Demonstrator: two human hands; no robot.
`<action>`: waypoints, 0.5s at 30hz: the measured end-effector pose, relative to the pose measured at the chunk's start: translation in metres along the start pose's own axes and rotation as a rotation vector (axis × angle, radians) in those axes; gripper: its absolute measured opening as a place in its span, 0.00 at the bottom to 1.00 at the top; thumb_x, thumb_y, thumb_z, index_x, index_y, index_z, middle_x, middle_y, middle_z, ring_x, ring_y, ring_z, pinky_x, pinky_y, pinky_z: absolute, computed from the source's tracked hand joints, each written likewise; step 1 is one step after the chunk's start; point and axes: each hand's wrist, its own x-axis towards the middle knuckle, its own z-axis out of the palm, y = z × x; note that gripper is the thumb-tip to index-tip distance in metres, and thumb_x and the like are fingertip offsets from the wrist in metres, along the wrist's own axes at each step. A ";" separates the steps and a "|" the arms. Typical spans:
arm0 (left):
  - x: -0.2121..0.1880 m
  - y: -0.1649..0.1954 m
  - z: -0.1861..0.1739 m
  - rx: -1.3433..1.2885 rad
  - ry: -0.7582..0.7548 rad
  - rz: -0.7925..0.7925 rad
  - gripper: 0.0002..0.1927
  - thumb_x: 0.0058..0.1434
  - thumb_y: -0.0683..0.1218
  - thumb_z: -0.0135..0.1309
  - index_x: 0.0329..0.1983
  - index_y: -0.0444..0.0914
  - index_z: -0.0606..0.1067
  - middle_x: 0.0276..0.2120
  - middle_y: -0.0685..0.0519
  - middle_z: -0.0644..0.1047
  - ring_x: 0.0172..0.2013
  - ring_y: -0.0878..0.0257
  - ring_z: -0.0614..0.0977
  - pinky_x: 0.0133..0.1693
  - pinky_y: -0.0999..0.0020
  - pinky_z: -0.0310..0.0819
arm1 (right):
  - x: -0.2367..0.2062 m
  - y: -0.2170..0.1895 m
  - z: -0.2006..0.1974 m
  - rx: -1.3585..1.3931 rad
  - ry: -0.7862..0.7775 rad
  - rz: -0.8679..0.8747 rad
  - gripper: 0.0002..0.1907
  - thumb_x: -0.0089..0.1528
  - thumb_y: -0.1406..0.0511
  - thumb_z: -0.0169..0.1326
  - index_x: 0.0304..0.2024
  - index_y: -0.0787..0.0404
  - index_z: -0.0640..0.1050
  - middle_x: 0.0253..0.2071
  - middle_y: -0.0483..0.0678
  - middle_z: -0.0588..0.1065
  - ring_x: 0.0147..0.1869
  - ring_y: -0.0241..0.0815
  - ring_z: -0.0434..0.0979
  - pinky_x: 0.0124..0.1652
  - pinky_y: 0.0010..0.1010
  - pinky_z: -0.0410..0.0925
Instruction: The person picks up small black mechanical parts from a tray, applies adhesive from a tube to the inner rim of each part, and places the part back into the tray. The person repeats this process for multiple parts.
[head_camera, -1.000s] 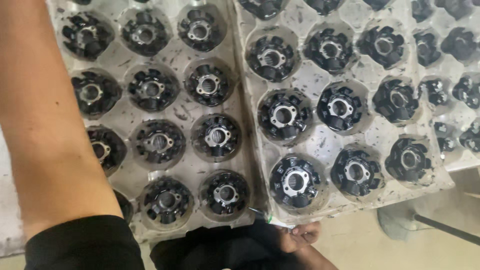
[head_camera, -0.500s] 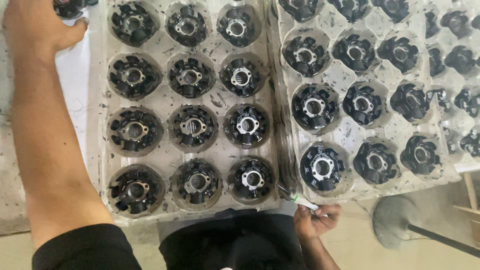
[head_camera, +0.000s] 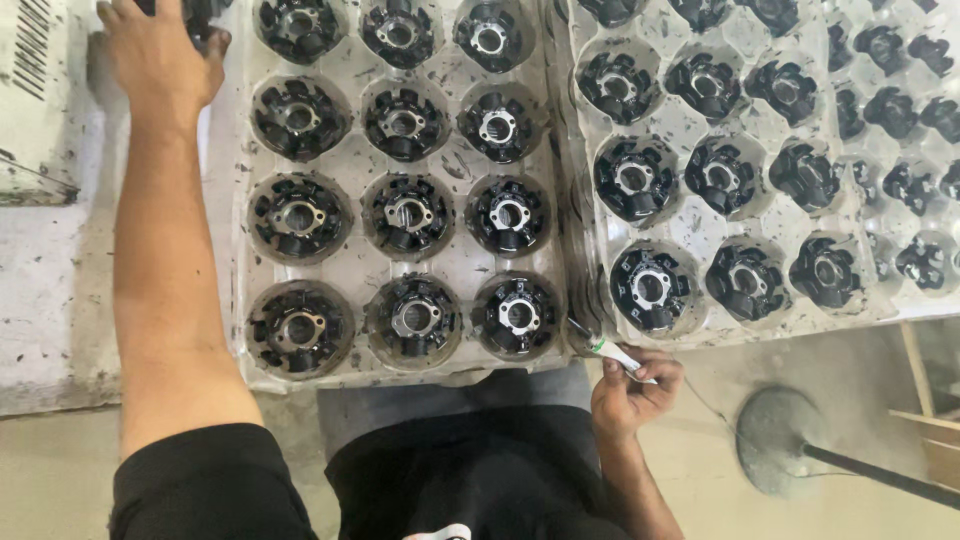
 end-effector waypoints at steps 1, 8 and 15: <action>-0.003 0.000 -0.002 -0.002 -0.001 -0.007 0.30 0.57 0.54 0.69 0.57 0.34 0.75 0.51 0.29 0.71 0.49 0.33 0.70 0.44 0.43 0.73 | 0.000 -0.002 0.003 -0.004 0.004 -0.010 0.20 0.61 0.76 0.61 0.41 0.57 0.63 0.45 0.49 0.71 0.49 0.39 0.76 0.50 0.29 0.74; -0.035 -0.006 -0.013 -0.312 -0.111 -0.254 0.18 0.71 0.52 0.59 0.57 0.38 0.72 0.53 0.38 0.72 0.54 0.43 0.73 0.51 0.46 0.71 | -0.007 -0.029 0.010 -0.093 0.067 -0.142 0.20 0.64 0.75 0.64 0.43 0.58 0.64 0.42 0.49 0.71 0.49 0.40 0.72 0.52 0.30 0.71; -0.082 0.004 -0.070 -1.259 -0.048 -0.550 0.16 0.72 0.49 0.66 0.47 0.36 0.73 0.42 0.50 0.72 0.40 0.65 0.74 0.41 0.67 0.68 | -0.018 -0.051 0.020 0.021 0.012 -0.200 0.21 0.62 0.72 0.65 0.41 0.56 0.63 0.39 0.50 0.74 0.44 0.46 0.76 0.47 0.32 0.72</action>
